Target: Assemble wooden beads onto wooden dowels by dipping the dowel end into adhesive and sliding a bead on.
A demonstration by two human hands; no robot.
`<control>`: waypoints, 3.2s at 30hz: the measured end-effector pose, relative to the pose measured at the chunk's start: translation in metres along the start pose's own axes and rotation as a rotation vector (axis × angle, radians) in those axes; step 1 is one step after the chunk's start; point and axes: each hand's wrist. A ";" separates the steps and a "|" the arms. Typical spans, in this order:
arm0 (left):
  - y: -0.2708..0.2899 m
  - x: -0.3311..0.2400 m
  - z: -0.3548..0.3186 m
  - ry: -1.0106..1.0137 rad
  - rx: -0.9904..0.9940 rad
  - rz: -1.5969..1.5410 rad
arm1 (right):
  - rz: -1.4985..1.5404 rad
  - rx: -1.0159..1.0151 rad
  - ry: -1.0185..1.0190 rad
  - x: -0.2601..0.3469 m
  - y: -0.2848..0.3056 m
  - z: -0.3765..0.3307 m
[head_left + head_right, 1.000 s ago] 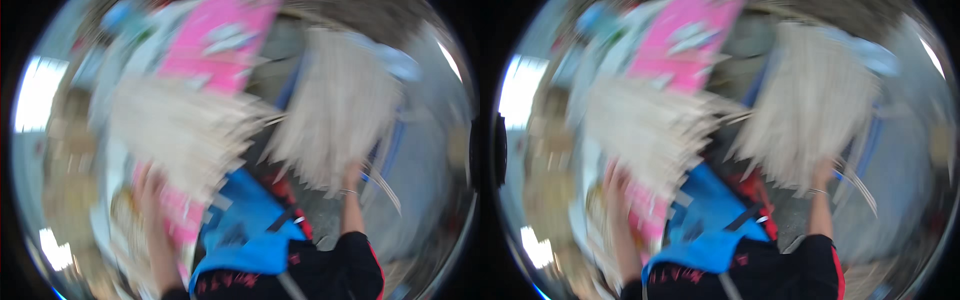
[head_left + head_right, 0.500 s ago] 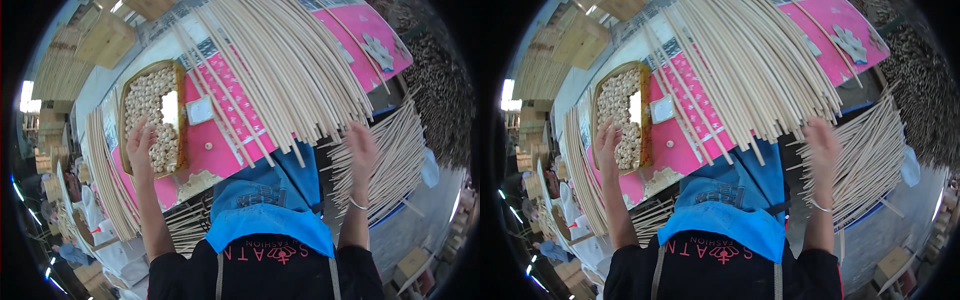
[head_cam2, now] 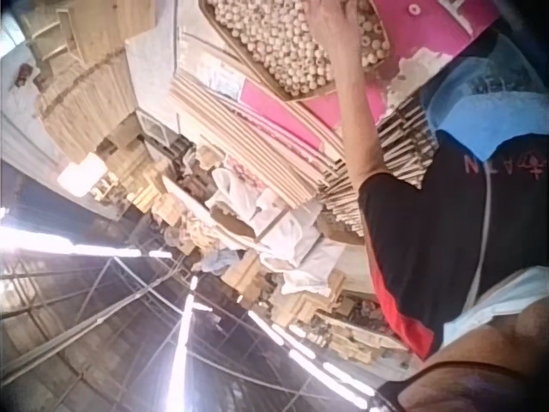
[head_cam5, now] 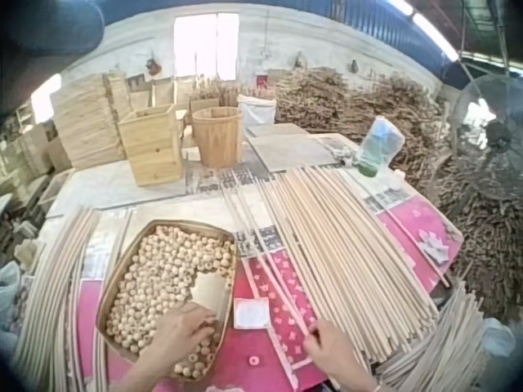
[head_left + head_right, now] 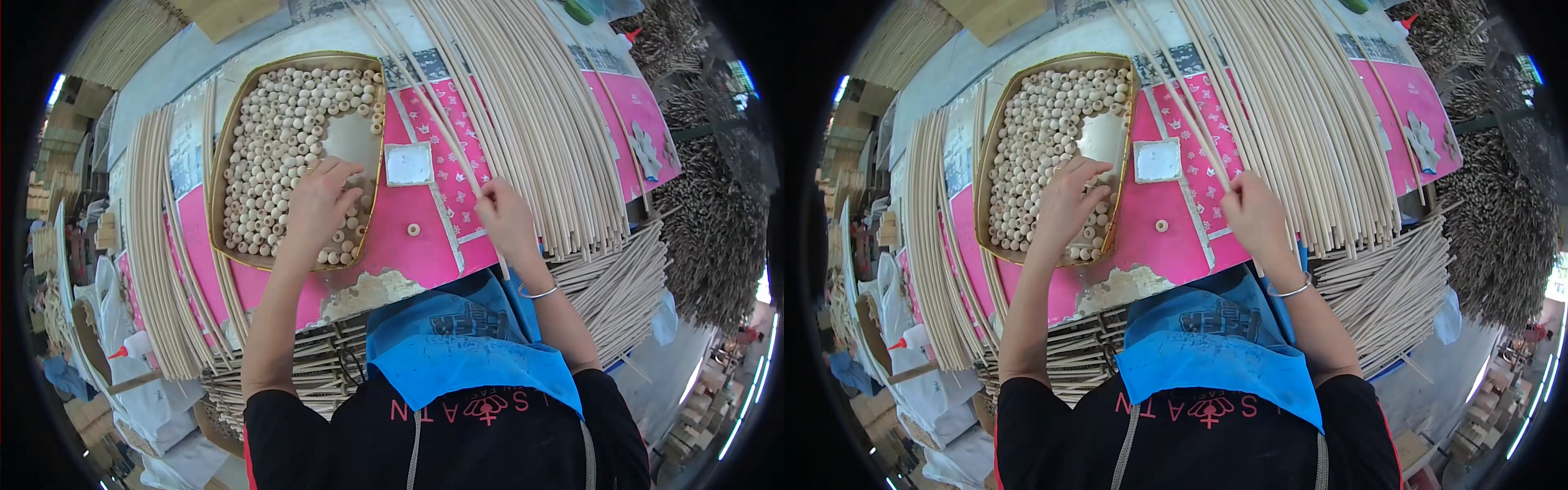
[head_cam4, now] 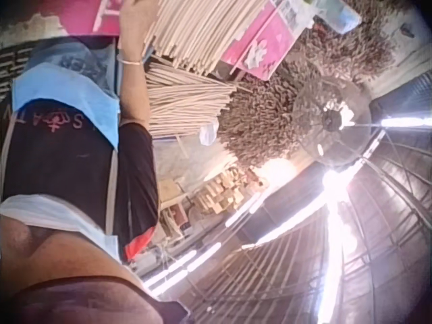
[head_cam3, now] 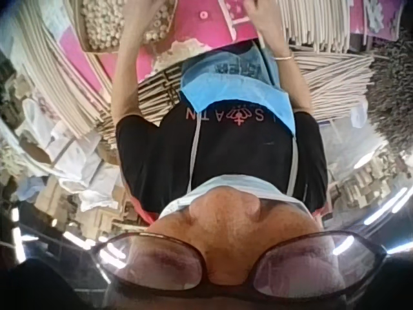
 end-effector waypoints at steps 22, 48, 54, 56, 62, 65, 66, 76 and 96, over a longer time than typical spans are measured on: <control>-0.008 -0.016 -0.028 0.495 -0.571 -1.318 | 0.053 -0.065 0.600 0.117 -0.010 0.050; -0.028 -0.018 -0.010 0.512 -0.602 -1.443 | 0.255 0.065 0.389 0.096 -0.008 0.061; -0.030 -0.015 -0.010 0.513 -0.599 -1.442 | 0.075 0.030 0.558 0.105 -0.014 0.058; -0.028 -0.017 -0.009 0.519 -0.620 -1.454 | 0.144 0.053 0.511 0.106 -0.009 0.056; -0.026 -0.023 0.002 0.516 -0.602 -1.488 | 0.495 0.082 0.366 0.115 0.029 0.048; -0.028 -0.032 0.012 0.502 -0.580 -1.509 | 0.570 0.073 0.409 0.114 0.045 0.045; -0.029 -0.034 0.014 0.499 -0.578 -1.509 | 0.612 0.075 0.419 0.117 0.048 0.042; -0.034 -0.050 0.023 0.447 -0.488 -1.615 | 0.768 0.113 0.449 0.126 0.037 0.029; -0.034 -0.060 0.024 0.282 -0.491 -1.225 | 0.680 0.137 0.433 0.108 0.037 0.021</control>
Point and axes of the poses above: each hand's wrist, its own z-axis towards the middle knuckle, its own y-axis out of the back of the hand, x = y × z, and after that the axes turned 14 degrees about -y, right-handed
